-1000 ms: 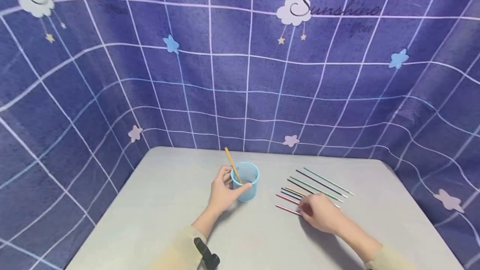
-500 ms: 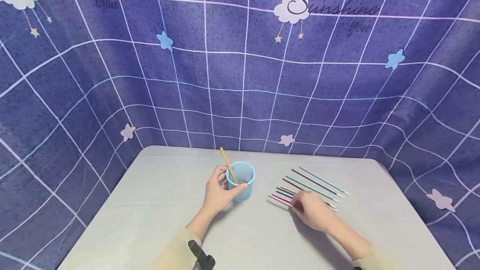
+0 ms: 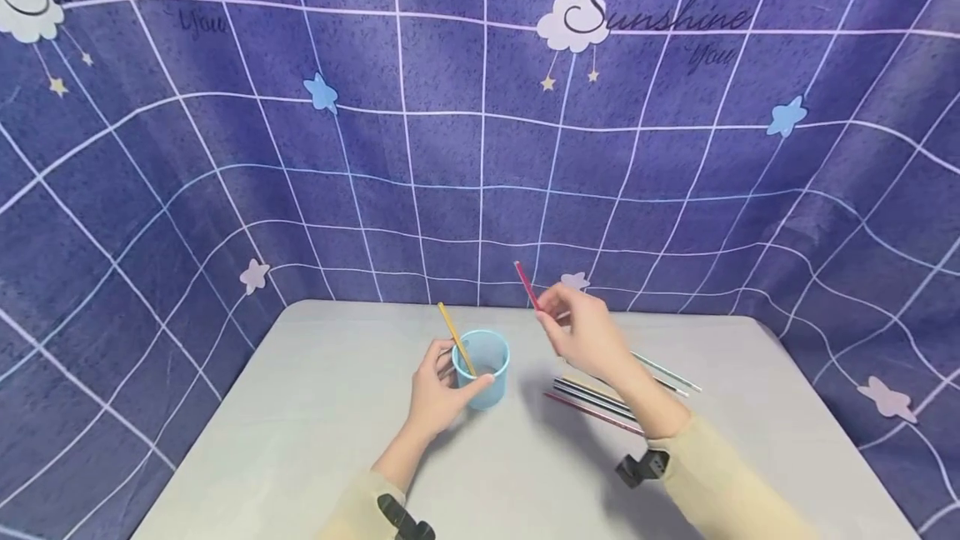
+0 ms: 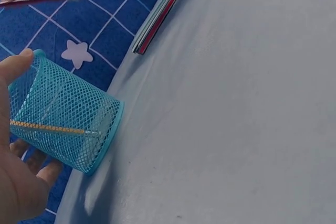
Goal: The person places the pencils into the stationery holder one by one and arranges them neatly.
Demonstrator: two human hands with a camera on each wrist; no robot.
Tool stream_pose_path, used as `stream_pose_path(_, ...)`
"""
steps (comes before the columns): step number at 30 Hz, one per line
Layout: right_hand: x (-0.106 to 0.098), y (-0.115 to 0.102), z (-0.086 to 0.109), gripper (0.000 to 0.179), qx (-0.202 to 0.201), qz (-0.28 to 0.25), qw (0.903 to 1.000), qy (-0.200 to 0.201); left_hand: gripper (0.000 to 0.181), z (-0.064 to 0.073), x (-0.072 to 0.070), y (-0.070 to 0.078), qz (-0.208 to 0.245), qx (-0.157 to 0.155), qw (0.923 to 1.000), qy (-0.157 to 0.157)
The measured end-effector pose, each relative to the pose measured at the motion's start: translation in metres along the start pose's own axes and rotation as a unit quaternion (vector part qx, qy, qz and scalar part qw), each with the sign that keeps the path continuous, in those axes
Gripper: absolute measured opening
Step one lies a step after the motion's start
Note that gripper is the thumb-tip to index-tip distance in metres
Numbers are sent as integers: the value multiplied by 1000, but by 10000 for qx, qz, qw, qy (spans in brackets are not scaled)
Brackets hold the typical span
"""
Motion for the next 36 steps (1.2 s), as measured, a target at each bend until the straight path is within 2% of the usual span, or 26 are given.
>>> stream_pose_path(6,24,-18,-21,10,-132,-585,9980,205,73,1,1,1,24,25,10000,-30)
stream_pose_path(13,61,-14,-29,8,4,-820,9964,-198,74,-3,2,4,138,33,9999,-59)
stream_pose_path(16,78,-9,-28,8,32,-674,9969,-405,73,-3,2,3,111,50,9999,-95)
stream_pose_path(24,115,-3,-28,5,-293,-27,9953,-920,71,0,-4,2,154,117,9998,-35)
stream_pose_path(36,136,2,-27,4,-171,588,9891,-1341,66,1,-1,-1,167,51,9998,-79)
Point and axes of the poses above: each hand's wrist, its own z-axis away from the middle knuckle, its own x-axis out of the palm, y = z × x, the point moved 9 cm from there along -z, towards the middle knuckle, and after that the axes turned 6 degrees about -z, right-handed, at the moved point
